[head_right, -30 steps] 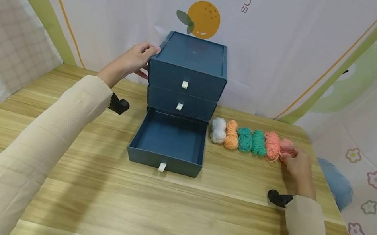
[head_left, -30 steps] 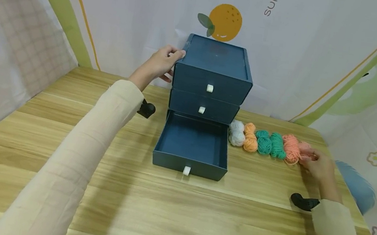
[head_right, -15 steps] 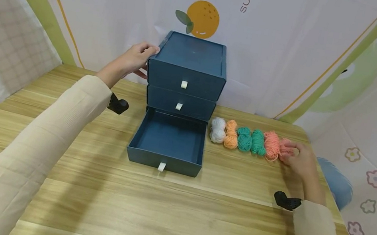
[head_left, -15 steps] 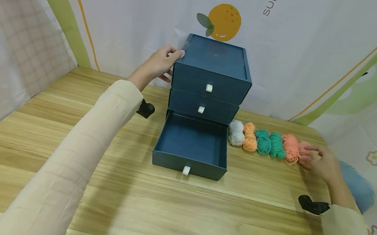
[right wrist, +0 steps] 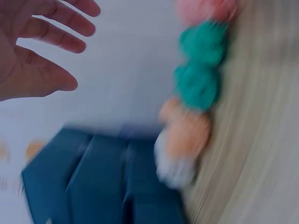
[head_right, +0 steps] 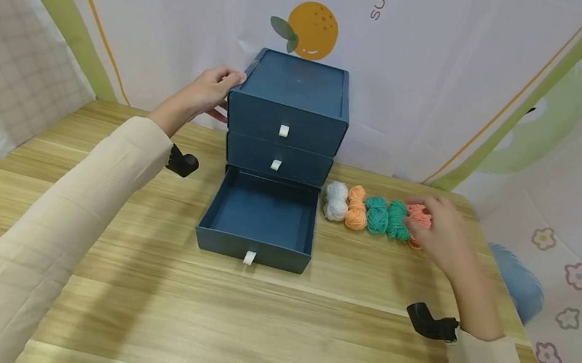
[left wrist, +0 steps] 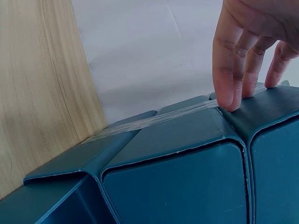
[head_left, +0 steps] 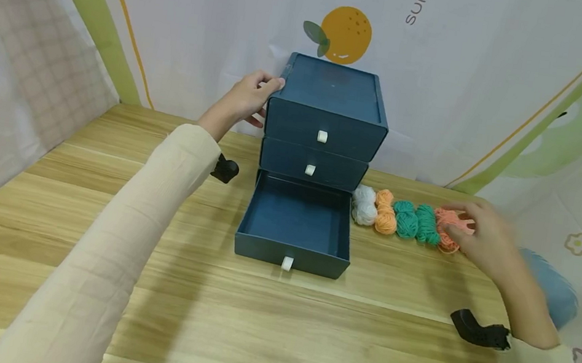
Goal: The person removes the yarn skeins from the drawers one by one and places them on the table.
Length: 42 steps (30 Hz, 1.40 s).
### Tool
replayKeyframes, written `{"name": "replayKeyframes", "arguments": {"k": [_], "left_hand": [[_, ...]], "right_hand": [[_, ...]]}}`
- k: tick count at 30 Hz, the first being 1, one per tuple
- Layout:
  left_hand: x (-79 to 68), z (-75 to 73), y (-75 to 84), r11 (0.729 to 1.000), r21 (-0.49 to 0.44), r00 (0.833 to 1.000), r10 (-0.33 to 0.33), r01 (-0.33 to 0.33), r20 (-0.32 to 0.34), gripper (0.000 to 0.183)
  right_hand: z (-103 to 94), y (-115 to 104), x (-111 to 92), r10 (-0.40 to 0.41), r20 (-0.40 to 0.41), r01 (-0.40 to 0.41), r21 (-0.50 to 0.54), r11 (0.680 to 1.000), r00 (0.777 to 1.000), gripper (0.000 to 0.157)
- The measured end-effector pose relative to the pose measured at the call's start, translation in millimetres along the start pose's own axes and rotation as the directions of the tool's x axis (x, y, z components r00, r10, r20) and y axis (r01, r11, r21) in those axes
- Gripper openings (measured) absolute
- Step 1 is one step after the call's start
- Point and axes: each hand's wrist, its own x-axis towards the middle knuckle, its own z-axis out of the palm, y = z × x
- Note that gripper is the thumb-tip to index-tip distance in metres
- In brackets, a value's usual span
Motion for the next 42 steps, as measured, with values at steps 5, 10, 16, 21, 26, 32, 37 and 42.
{"name": "replayKeyframes", "arguments": {"k": [5, 10, 16, 21, 26, 32, 37, 42], "left_hand": [[-0.4, -0.4, -1.0, 1.000, -0.005, 1.000, 0.001, -0.001, -0.002, 0.055], [0.2, -0.5, -1.4, 1.000, 0.003, 1.000, 0.002, -0.002, -0.001, 0.056], [1.1, -0.4, -2.1, 1.000, 0.003, 1.000, 0.002, -0.002, -0.002, 0.057], [1.3, -0.5, -2.4, 1.000, -0.002, 1.000, 0.006, -0.006, -0.006, 0.056], [0.9, -0.4, -1.9, 1.000, -0.001, 1.000, 0.007, -0.007, -0.005, 0.056], [1.2, 0.3, -2.3, 1.000, -0.008, 1.000, 0.004, -0.004, -0.005, 0.057], [1.0, 0.2, -1.8, 1.000, 0.000, 1.000, 0.000, 0.000, -0.005, 0.056], [2.0, -0.6, -2.6, 1.000, -0.001, 1.000, 0.000, 0.000, -0.003, 0.057]], "right_hand": [[8.8, -50, -4, -0.163, 0.016, 0.164, -0.067, 0.984, 0.986, 0.032], [25.2, -91, -9, -0.309, 0.093, 0.311, -0.015, 0.950, 0.947, 0.027], [49.6, -128, -17, -0.397, 0.255, 0.388, 0.086, 0.918, 0.882, 0.025], [74.8, -150, -19, -0.442, 0.346, 0.436, 0.098, 0.894, 0.828, 0.023], [96.0, -161, -18, -0.457, 0.382, 0.473, 0.055, 0.879, 0.803, 0.024], [109.3, -166, -15, -0.415, 0.440, 0.465, -0.006, 0.885, 0.796, 0.027], [116.5, -167, -14, -0.393, 0.452, 0.459, -0.041, 0.888, 0.800, 0.027], [124.0, -168, -13, -0.416, 0.428, 0.493, -0.083, 0.866, 0.803, 0.024]]}}
